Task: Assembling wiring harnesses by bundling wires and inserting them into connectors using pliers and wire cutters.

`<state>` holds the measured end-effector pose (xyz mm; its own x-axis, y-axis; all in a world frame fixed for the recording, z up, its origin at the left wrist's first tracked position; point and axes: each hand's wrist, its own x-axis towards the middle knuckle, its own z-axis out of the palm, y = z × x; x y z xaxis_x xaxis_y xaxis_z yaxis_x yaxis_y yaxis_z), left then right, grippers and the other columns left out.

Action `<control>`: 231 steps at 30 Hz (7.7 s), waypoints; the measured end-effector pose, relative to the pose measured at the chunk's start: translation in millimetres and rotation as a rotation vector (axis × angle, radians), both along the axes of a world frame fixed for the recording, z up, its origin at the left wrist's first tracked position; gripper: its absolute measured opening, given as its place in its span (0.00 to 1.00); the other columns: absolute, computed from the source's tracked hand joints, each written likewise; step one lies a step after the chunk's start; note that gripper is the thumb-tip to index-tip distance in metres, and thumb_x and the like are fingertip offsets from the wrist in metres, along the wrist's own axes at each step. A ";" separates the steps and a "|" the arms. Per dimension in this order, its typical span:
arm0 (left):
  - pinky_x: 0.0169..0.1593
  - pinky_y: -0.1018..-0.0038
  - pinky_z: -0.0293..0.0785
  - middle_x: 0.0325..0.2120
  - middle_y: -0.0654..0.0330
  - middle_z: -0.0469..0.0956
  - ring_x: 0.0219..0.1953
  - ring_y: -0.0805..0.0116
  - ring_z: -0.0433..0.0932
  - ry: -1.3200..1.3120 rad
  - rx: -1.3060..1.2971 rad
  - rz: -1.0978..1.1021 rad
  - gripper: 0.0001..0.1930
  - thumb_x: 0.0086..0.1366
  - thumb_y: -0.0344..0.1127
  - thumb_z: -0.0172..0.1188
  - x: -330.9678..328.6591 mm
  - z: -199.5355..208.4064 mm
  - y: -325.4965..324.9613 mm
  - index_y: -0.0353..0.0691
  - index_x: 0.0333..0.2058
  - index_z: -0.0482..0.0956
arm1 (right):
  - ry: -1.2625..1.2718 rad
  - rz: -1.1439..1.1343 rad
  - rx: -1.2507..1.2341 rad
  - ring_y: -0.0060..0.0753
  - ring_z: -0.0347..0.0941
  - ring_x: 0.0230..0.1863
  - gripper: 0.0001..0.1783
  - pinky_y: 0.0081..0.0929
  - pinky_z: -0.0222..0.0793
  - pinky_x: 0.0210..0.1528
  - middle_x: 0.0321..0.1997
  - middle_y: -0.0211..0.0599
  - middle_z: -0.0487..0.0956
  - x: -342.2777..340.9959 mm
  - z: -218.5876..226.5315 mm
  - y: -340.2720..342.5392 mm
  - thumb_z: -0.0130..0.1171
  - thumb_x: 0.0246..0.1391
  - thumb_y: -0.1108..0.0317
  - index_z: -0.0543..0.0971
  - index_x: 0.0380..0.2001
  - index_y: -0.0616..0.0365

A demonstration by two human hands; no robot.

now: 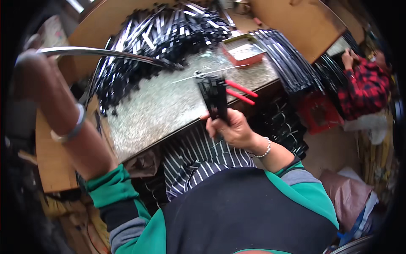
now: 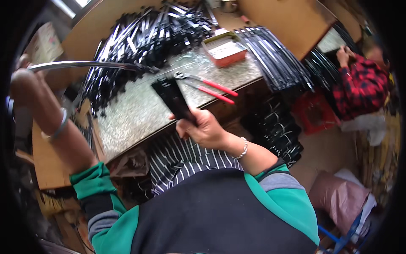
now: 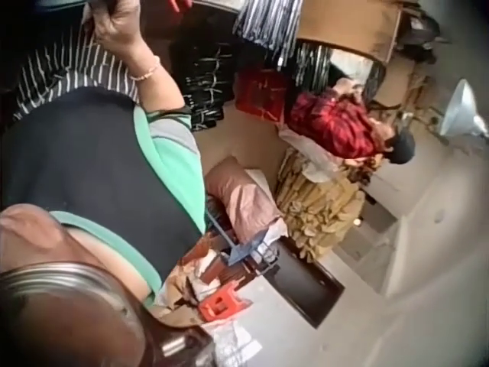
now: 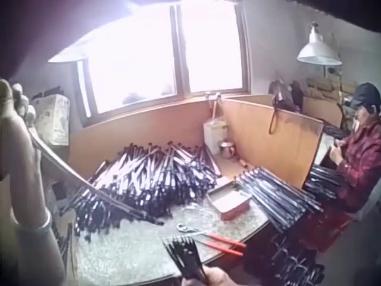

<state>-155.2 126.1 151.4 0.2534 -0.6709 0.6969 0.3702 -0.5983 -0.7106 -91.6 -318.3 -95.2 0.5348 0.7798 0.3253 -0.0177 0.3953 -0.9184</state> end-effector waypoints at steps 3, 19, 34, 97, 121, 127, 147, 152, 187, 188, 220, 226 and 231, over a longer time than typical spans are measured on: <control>0.23 0.84 0.67 0.34 0.53 0.74 0.28 0.75 0.74 0.068 -1.031 -0.506 0.12 0.65 0.33 0.46 50.3 -45.8 -202.0 0.32 0.44 0.68 | 0.073 -0.052 0.022 0.18 0.68 0.23 0.17 0.16 0.66 0.27 0.22 0.31 0.73 8.5 -9.3 -3.2 0.48 0.58 0.61 0.71 0.40 0.66; 0.23 0.86 0.62 0.31 0.59 0.70 0.25 0.81 0.63 0.811 -1.781 -1.565 0.21 0.67 0.37 0.43 4.7 -120.0 -247.4 0.30 0.54 0.58 | 0.012 -0.011 0.111 0.18 0.68 0.22 0.08 0.15 0.66 0.25 0.22 0.32 0.72 0.8 8.5 1.3 0.47 0.59 0.68 0.69 0.37 0.63; 0.38 0.73 0.78 0.40 0.50 0.74 0.41 0.62 0.76 0.583 -2.162 -2.005 0.22 0.65 0.38 0.48 -18.7 -172.1 -257.1 0.36 0.55 0.61 | 0.080 0.060 -0.096 0.23 0.70 0.19 0.21 0.18 0.67 0.23 0.19 0.35 0.73 -10.6 20.4 25.8 0.48 0.57 0.54 0.72 0.32 0.65; 0.36 0.86 0.69 0.32 0.63 0.76 0.32 0.82 0.71 0.251 -2.011 -1.321 0.15 0.62 0.32 0.55 1.1 -202.9 -302.3 0.31 0.47 0.71 | -0.578 -0.514 -0.053 0.29 0.74 0.33 0.19 0.24 0.68 0.35 0.34 0.41 0.77 -13.4 -2.1 56.9 0.43 0.60 0.60 0.70 0.45 0.65; 0.32 0.89 0.64 0.28 0.68 0.71 0.28 0.86 0.67 0.417 -2.119 -1.437 0.14 0.65 0.36 0.51 1.3 -201.0 -293.0 0.34 0.46 0.69 | -0.557 -0.571 -0.114 0.28 0.72 0.24 0.13 0.22 0.67 0.26 0.24 0.38 0.75 -13.3 5.8 58.5 0.56 0.53 0.64 0.73 0.37 0.63; 0.31 0.89 0.64 0.28 0.67 0.71 0.27 0.86 0.66 0.267 -2.048 -1.508 0.13 0.64 0.34 0.52 2.4 -200.4 -298.5 0.33 0.45 0.68 | -0.723 -0.709 0.153 0.25 0.76 0.28 0.14 0.18 0.72 0.29 0.31 0.41 0.79 -8.6 16.9 54.1 0.63 0.44 0.76 0.76 0.36 0.68; 0.32 0.86 0.70 0.28 0.61 0.76 0.27 0.80 0.73 0.312 -1.965 -1.311 0.17 0.65 0.39 0.48 -1.3 -213.8 -296.8 0.31 0.45 0.68 | -0.703 -0.737 -0.041 0.31 0.78 0.25 0.08 0.21 0.72 0.28 0.27 0.44 0.79 -19.5 20.9 51.9 0.58 0.45 0.80 0.76 0.33 0.68; 0.36 0.81 0.74 0.30 0.54 0.77 0.31 0.73 0.77 0.234 -2.015 -1.362 0.18 0.66 0.40 0.47 2.2 -210.6 -305.3 0.30 0.46 0.67 | -0.759 -0.758 0.055 0.31 0.78 0.25 0.08 0.20 0.72 0.28 0.26 0.45 0.79 -18.2 20.3 51.4 0.58 0.46 0.80 0.76 0.33 0.68; 0.27 0.81 0.69 0.25 0.56 0.75 0.23 0.72 0.74 0.722 -1.852 -1.274 0.26 0.64 0.46 0.50 -14.2 -198.6 -299.8 0.27 0.49 0.61 | -0.415 -0.557 -0.020 0.46 0.72 0.20 0.31 0.30 0.68 0.24 0.19 0.42 0.72 -37.9 -28.6 64.7 0.53 0.48 0.40 0.71 0.31 0.63; 0.27 0.81 0.69 0.25 0.56 0.75 0.23 0.72 0.74 0.710 -1.852 -1.273 0.26 0.64 0.46 0.50 -18.7 -201.3 -297.9 0.27 0.49 0.61 | -0.411 -0.488 -0.056 0.45 0.73 0.22 0.33 0.30 0.70 0.26 0.22 0.42 0.74 -38.0 -32.0 61.5 0.53 0.46 0.38 0.71 0.35 0.63; 0.17 0.85 0.54 0.13 0.69 0.62 0.12 0.85 0.56 0.492 -2.099 -1.021 0.08 0.64 0.26 0.48 -36.6 -211.7 -267.9 0.29 0.40 0.68 | -0.227 0.122 -0.421 0.21 0.57 0.35 0.15 0.19 0.56 0.36 0.33 0.29 0.62 59.1 19.7 -32.2 0.59 0.49 0.58 0.70 0.26 0.58; 0.17 0.86 0.54 0.13 0.70 0.62 0.13 0.86 0.57 0.478 -2.094 -0.977 0.08 0.64 0.26 0.48 -31.3 -213.5 -269.9 0.29 0.40 0.68 | -0.416 0.183 -0.459 0.24 0.58 0.38 0.13 0.18 0.56 0.41 0.36 0.31 0.61 33.1 55.2 -25.7 0.66 0.41 0.65 0.74 0.28 0.59; 0.18 0.87 0.55 0.14 0.69 0.63 0.14 0.87 0.57 0.469 -2.095 -1.032 0.08 0.63 0.26 0.49 -32.4 -216.5 -270.1 0.29 0.41 0.68 | -0.505 0.158 -0.488 0.24 0.60 0.37 0.12 0.18 0.58 0.38 0.36 0.32 0.62 26.4 62.5 -20.6 0.65 0.42 0.66 0.75 0.30 0.58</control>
